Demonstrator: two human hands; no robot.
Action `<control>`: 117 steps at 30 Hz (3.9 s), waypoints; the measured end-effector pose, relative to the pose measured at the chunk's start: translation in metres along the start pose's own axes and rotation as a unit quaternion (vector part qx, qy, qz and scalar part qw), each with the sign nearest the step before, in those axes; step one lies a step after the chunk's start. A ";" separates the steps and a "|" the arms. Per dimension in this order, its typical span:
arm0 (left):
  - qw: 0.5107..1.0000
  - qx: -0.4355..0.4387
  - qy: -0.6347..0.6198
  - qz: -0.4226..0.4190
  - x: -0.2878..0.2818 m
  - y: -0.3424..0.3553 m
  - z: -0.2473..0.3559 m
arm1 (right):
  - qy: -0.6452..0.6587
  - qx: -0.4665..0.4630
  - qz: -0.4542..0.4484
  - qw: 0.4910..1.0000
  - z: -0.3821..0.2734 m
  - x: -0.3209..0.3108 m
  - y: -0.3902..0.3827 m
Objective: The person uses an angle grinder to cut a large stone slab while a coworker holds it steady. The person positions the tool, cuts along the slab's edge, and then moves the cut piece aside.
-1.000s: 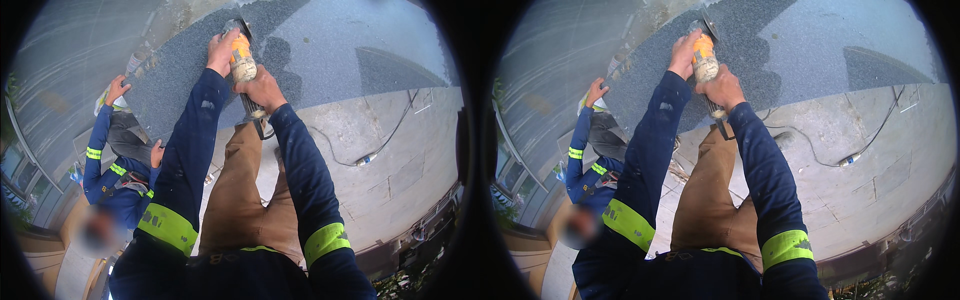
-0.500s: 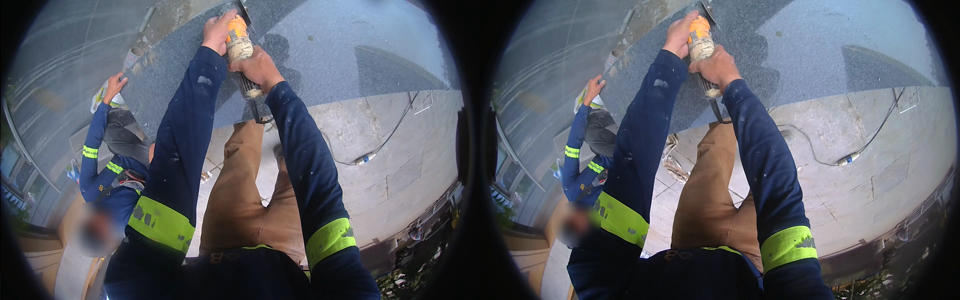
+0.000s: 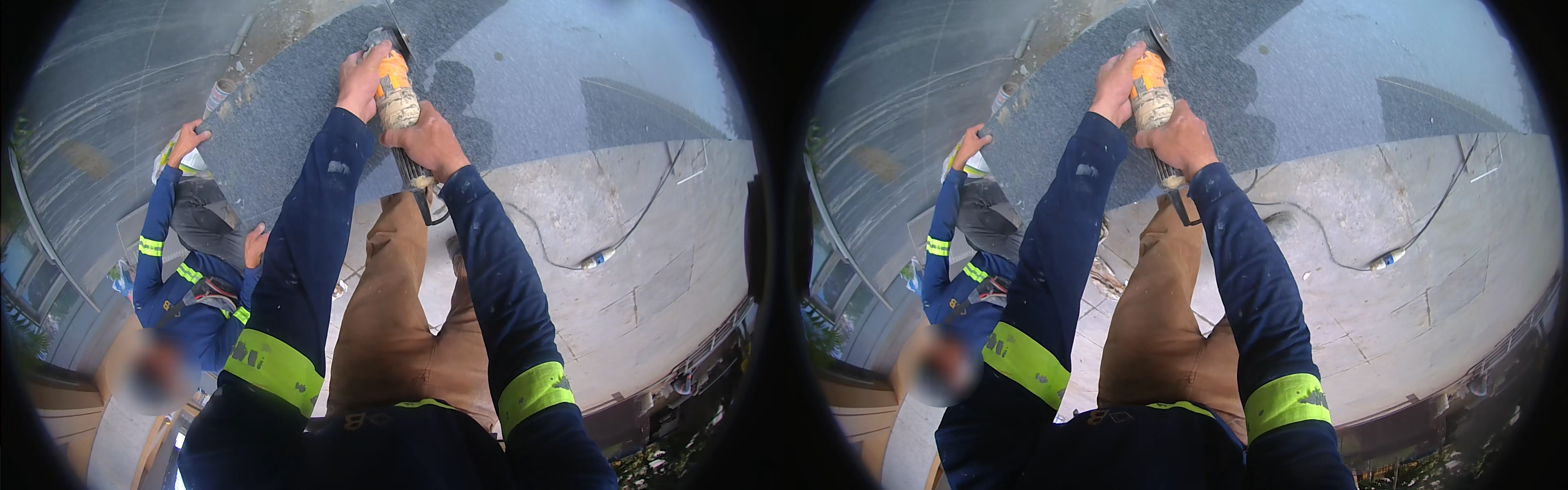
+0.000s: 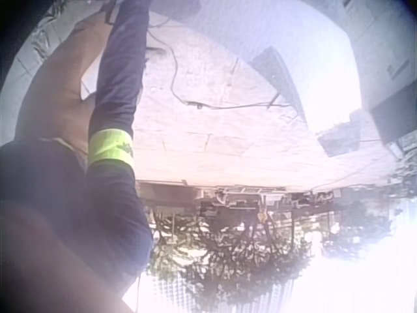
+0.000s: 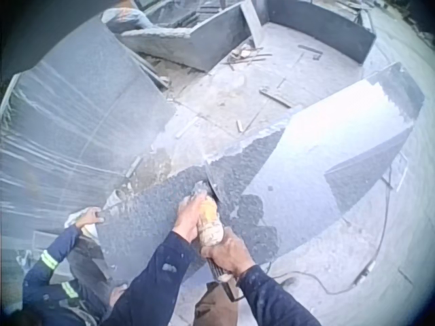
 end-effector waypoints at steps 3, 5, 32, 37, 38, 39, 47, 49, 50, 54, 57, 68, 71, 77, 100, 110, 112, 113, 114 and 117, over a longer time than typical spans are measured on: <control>1.000 0.001 0.002 0.015 -0.002 -0.002 -0.002 | 0.003 0.000 -0.001 1.000 0.002 0.001 -0.001; 1.000 0.001 0.003 0.016 -0.001 -0.005 -0.003 | -0.001 0.005 -0.006 1.000 0.004 0.001 -0.003; 1.000 0.018 -0.013 -0.011 0.008 0.007 0.009 | 0.029 -0.017 -0.017 0.999 -0.008 -0.005 0.002; 1.000 0.010 0.013 -0.009 0.009 -0.014 0.002 | 0.021 -0.001 -0.015 1.000 0.010 -0.002 -0.008; 1.000 0.005 0.013 -0.004 0.009 -0.018 0.001 | 0.019 0.002 -0.015 1.000 0.011 -0.001 -0.012; 1.000 0.004 0.010 -0.005 0.010 -0.021 0.001 | 0.018 0.004 -0.015 1.000 0.013 -0.002 -0.015; 1.000 0.014 -0.010 0.018 0.007 -0.030 -0.004 | 0.013 -0.008 -0.006 1.000 0.020 -0.002 -0.021; 1.000 0.017 0.000 0.015 0.007 -0.028 -0.002 | 0.004 -0.005 -0.004 1.000 0.018 -0.001 -0.018; 1.000 0.020 0.005 0.013 0.006 -0.026 0.000 | 0.002 -0.003 -0.005 1.000 0.017 0.000 -0.015; 0.999 0.027 0.017 0.015 0.003 -0.013 0.004 | 0.004 -0.012 -0.007 1.000 0.007 0.000 -0.009; 0.999 0.037 0.017 0.002 0.005 0.000 0.005 | 0.026 -0.018 -0.011 0.999 0.002 -0.001 -0.001; 0.999 0.024 -0.017 -0.040 0.009 0.019 0.007 | 0.038 -0.025 -0.006 0.999 -0.003 0.000 0.015; 0.999 0.015 -0.019 -0.027 0.009 0.005 0.004 | 0.030 -0.014 -0.010 0.999 0.002 -0.001 0.003; 1.000 0.024 -0.006 0.020 0.006 -0.020 -0.003 | 0.001 -0.010 0.005 1.000 0.014 -0.004 -0.018; 0.999 0.023 -0.003 0.028 0.003 0.011 0.005 | 0.043 -0.018 -0.002 0.999 -0.002 0.000 0.007; 1.000 0.010 0.002 0.019 0.005 -0.012 0.000 | 0.039 -0.019 -0.007 0.999 0.007 0.000 -0.008; 1.000 0.007 0.004 0.019 0.002 -0.018 -0.004 | 0.017 -0.014 0.001 1.000 0.011 -0.001 -0.015; 1.000 0.009 0.008 0.019 0.000 -0.021 -0.004 | 0.008 -0.014 0.003 1.000 0.012 0.000 -0.018; 1.000 0.010 -0.003 0.010 0.000 -0.021 -0.007 | 0.005 -0.016 0.007 1.000 0.015 0.000 -0.020; 0.999 0.009 0.018 0.046 0.003 -0.038 -0.007 | -0.002 -0.018 0.021 1.000 0.025 -0.003 -0.026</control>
Point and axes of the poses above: each hand's wrist, its own y-axis towards the middle knuckle, its own x-axis out of the palm, z = x × y, the point moved 10 cm from there along y, towards the middle knuckle, and after that the axes turned 10 degrees about x, right-handed, at the moved point
